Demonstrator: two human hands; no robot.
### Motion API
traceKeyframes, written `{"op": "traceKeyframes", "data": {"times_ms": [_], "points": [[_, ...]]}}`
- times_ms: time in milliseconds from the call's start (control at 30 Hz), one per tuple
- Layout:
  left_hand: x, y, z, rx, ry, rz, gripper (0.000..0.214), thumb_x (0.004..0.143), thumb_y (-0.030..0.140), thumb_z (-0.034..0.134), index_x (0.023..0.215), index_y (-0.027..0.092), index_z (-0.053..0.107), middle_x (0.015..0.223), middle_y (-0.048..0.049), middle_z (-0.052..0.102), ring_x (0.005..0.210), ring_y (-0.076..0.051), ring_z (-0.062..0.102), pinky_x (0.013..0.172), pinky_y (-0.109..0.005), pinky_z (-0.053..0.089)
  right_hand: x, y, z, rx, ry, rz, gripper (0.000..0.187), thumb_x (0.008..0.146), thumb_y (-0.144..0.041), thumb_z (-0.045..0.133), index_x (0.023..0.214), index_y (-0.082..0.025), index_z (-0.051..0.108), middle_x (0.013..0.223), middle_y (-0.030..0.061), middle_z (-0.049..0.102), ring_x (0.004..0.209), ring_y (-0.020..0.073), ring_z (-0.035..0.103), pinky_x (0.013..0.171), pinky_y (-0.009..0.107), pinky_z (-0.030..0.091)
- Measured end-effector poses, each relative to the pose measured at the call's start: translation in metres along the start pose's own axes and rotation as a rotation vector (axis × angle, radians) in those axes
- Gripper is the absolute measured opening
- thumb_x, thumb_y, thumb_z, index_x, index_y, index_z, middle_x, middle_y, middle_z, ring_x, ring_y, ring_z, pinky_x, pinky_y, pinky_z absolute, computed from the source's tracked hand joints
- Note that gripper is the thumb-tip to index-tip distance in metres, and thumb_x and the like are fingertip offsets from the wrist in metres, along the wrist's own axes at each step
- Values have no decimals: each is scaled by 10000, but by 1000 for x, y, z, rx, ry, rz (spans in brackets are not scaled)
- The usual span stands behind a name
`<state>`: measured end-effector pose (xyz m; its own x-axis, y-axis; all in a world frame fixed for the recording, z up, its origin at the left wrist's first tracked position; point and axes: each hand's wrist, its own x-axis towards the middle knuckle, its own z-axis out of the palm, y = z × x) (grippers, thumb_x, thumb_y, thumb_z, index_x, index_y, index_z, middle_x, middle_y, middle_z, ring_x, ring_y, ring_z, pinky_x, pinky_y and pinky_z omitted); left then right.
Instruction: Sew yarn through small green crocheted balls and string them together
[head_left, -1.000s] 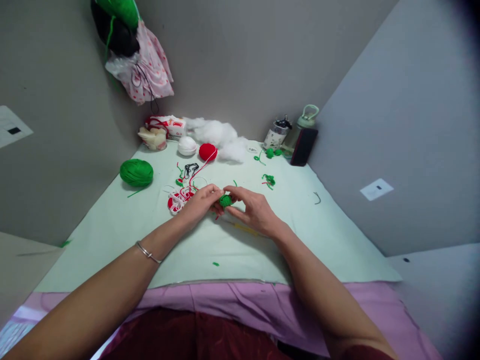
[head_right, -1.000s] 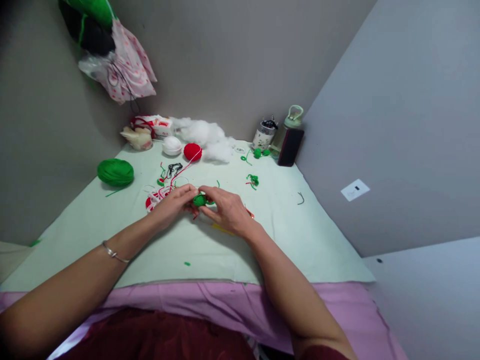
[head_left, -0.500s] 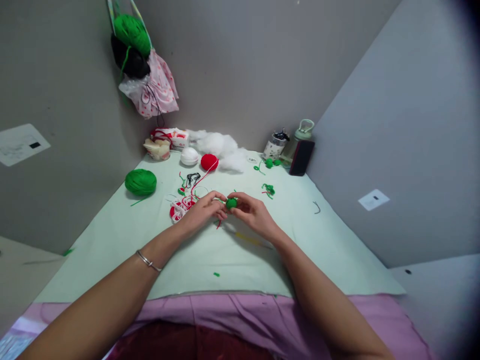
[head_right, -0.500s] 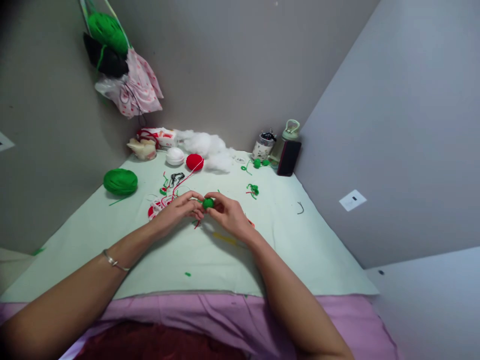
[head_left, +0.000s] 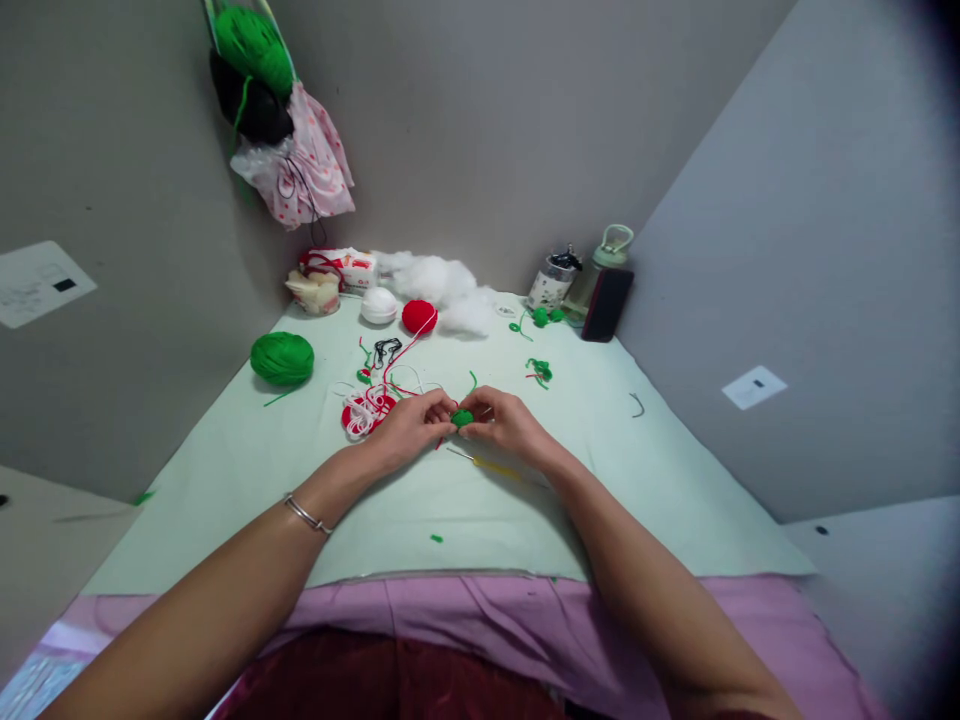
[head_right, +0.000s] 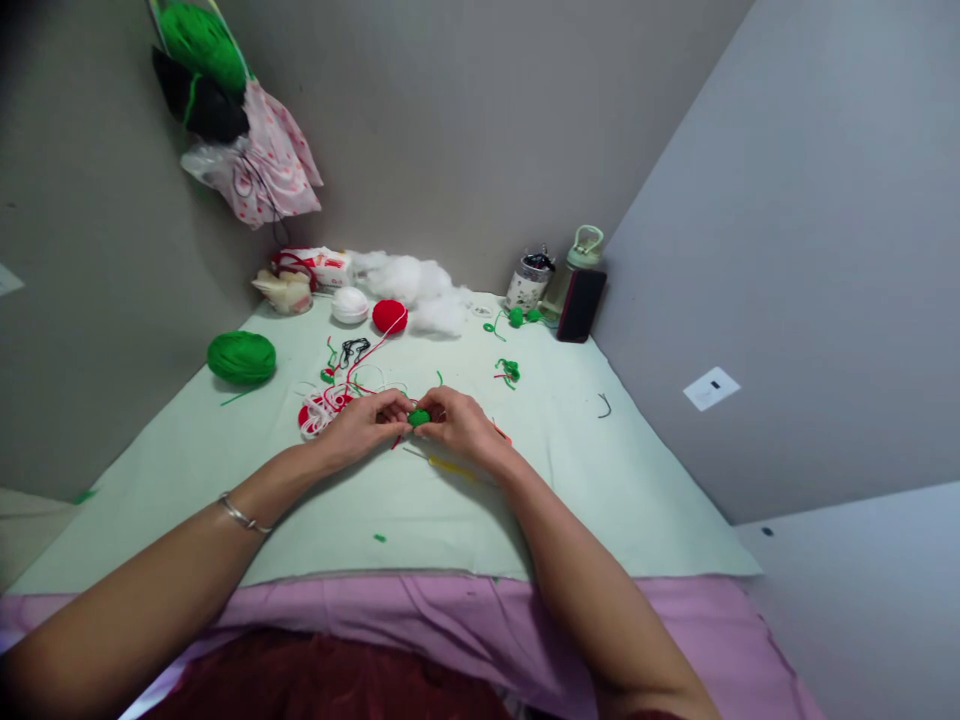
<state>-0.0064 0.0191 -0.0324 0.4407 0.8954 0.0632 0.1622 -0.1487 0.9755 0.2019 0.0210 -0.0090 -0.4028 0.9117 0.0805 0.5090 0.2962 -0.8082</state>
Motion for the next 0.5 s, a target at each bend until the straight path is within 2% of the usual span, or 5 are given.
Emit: {"op": "traceKeyframes", "data": {"times_ms": [167, 333, 433, 500], "points": [[-2, 5, 1, 67, -24, 2, 103, 759, 222, 688, 826, 205, 610, 688, 27, 587, 659, -153, 543, 625, -272, 401, -4, -1, 3, -41, -46, -8, 234, 734, -192, 705, 966, -191, 677, 840, 2, 679, 791, 163, 617, 704, 271, 444], [-2, 2, -1, 142, -34, 21, 86, 750, 203, 680, 787, 207, 602, 669, 31, 566, 659, -152, 523, 621, -267, 384, -6, -2, 9, -101, 7, -21, 209, 709, -195, 731, 910, -196, 672, 836, -11, 644, 775, 143, 563, 681, 257, 397], [-2, 5, 0, 72, -36, -10, 151, 754, 244, 713, 868, 196, 627, 738, 18, 591, 702, -154, 541, 654, -274, 418, 0, -1, 7, 69, -25, 60, 202, 699, -234, 757, 872, -173, 671, 738, -22, 607, 695, 129, 533, 637, 256, 390], [-2, 10, 1, -3, -18, -25, 241, 749, 289, 752, 928, 185, 629, 841, -6, 627, 775, -162, 574, 709, -288, 454, 4, -1, 3, 231, -25, 91, 270, 663, -255, 796, 876, -163, 658, 723, -27, 604, 662, 119, 529, 631, 258, 408]]}}
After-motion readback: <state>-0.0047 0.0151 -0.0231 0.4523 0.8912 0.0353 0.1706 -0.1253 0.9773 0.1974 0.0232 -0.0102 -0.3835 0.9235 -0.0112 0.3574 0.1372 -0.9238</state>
